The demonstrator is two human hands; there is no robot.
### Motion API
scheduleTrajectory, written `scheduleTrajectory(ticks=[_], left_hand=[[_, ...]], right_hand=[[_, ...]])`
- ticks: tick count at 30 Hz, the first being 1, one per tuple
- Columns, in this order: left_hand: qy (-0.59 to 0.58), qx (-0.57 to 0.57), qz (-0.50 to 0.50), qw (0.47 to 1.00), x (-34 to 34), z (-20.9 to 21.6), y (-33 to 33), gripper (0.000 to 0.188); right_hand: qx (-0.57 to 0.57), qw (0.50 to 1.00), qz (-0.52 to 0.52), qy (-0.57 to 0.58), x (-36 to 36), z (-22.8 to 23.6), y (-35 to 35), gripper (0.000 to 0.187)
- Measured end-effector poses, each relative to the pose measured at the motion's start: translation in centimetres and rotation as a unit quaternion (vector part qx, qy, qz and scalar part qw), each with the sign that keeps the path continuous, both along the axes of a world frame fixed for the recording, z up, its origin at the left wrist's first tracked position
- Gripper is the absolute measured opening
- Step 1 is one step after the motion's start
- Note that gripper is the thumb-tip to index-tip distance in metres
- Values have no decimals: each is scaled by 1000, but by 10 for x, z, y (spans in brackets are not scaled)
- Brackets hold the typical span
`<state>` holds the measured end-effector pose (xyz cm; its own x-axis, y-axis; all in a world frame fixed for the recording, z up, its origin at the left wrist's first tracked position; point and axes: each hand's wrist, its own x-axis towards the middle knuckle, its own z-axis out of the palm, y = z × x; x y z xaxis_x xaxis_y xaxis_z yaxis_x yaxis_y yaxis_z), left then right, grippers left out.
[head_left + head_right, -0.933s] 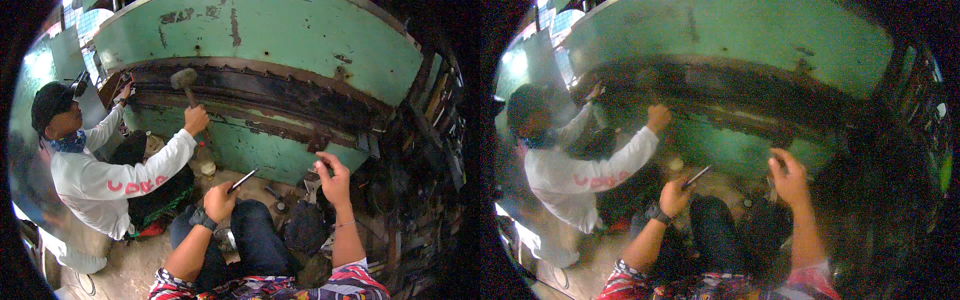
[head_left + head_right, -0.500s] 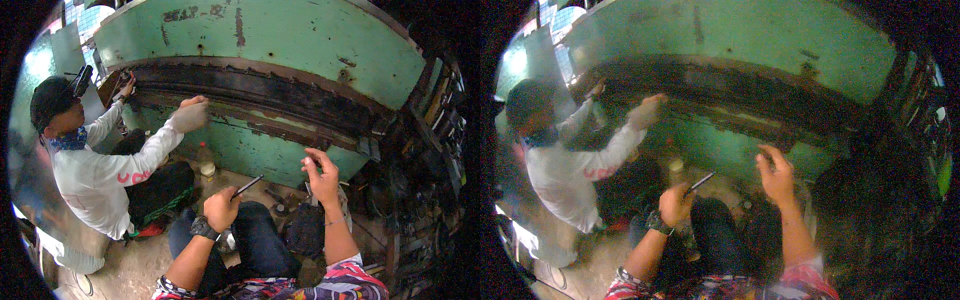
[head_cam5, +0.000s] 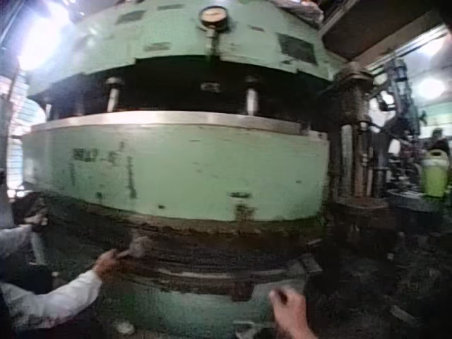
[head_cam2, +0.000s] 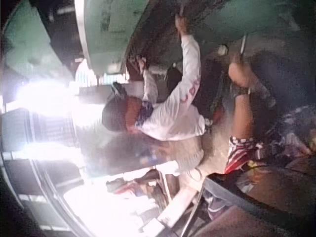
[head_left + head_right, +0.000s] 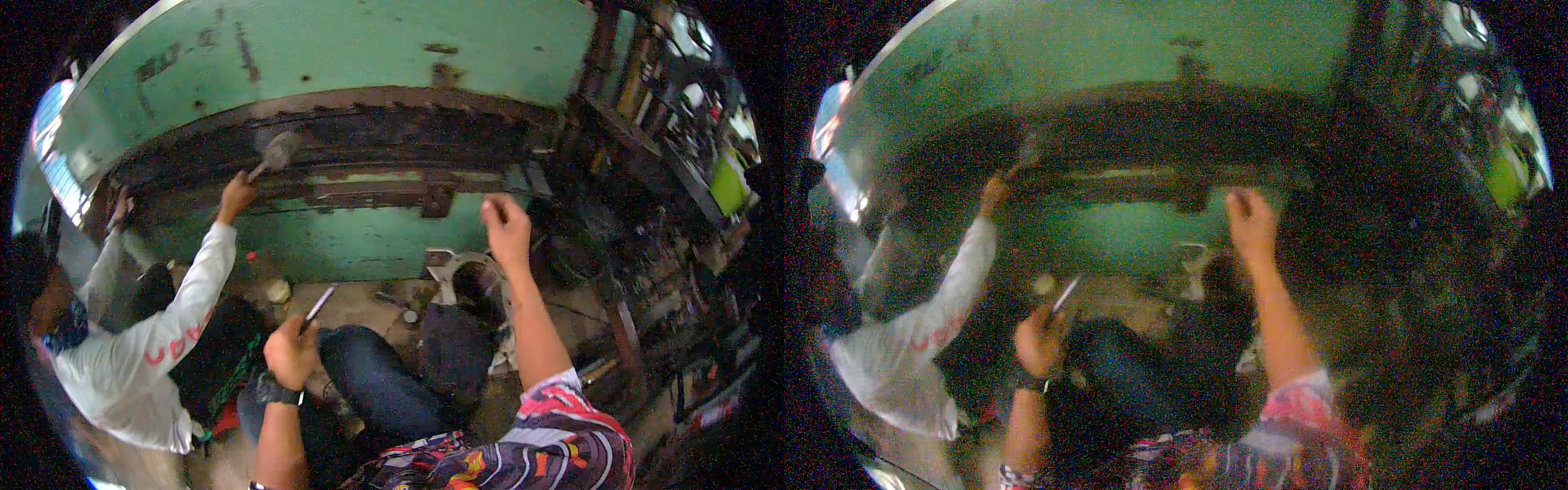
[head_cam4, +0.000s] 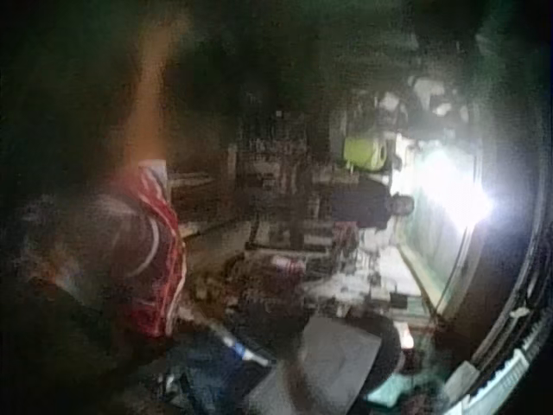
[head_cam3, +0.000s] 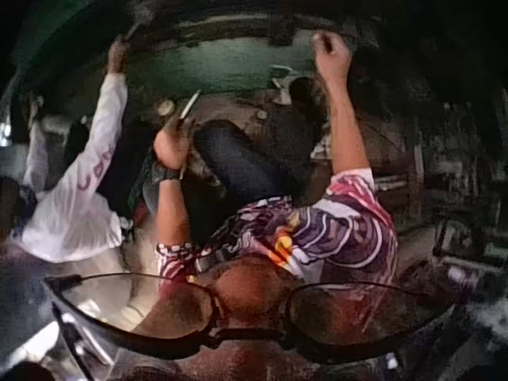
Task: The person sits on the floor and uses a metal rod and hammer to tap and adjust components on a large green industrial machine. They repeatedly insert the rod into slots and strike it to loosen or align parts while another person works nearby.
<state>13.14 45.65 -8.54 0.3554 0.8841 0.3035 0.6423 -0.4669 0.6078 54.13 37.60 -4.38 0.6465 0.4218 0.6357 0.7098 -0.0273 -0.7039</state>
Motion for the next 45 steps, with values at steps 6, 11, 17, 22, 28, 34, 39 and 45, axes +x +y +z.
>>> scheduleTrajectory(ticks=[6, 11, 17, 22, 28, 34, 39, 45], left_hand=[[-2, -2, -26, 1000, 3, -7, -3, 21], [17, -13, -35, 999, 8, -14, 4, 21], [45, 2, -42, 998, 20, -20, 3, 23], [46, -36, -37, 998, 28, -9, -1, 24], [72, -25, -63, 995, 34, -26, 12, 24], [62, -15, -62, 996, 30, -21, 7, 21], [43, -4, -81, 996, 35, -24, 7, 21], [79, -25, -67, 994, 27, -22, 9, 22]], right_hand=[[101, 829, 9, 549, 198, -50, -53, 72], [61, 818, 77, 566, 229, -60, -21, 87], [124, 839, 43, 527, 241, -85, 15, 62], [138, 809, 31, 571, 240, -85, 32, 46], [160, 827, -27, 539, 259, -106, 41, 43], [140, 839, -14, 526, 246, -106, 52, 38], [148, 849, -26, 506, 276, -125, 44, 40], [165, 828, -41, 534, 276, -124, 47, 46]])
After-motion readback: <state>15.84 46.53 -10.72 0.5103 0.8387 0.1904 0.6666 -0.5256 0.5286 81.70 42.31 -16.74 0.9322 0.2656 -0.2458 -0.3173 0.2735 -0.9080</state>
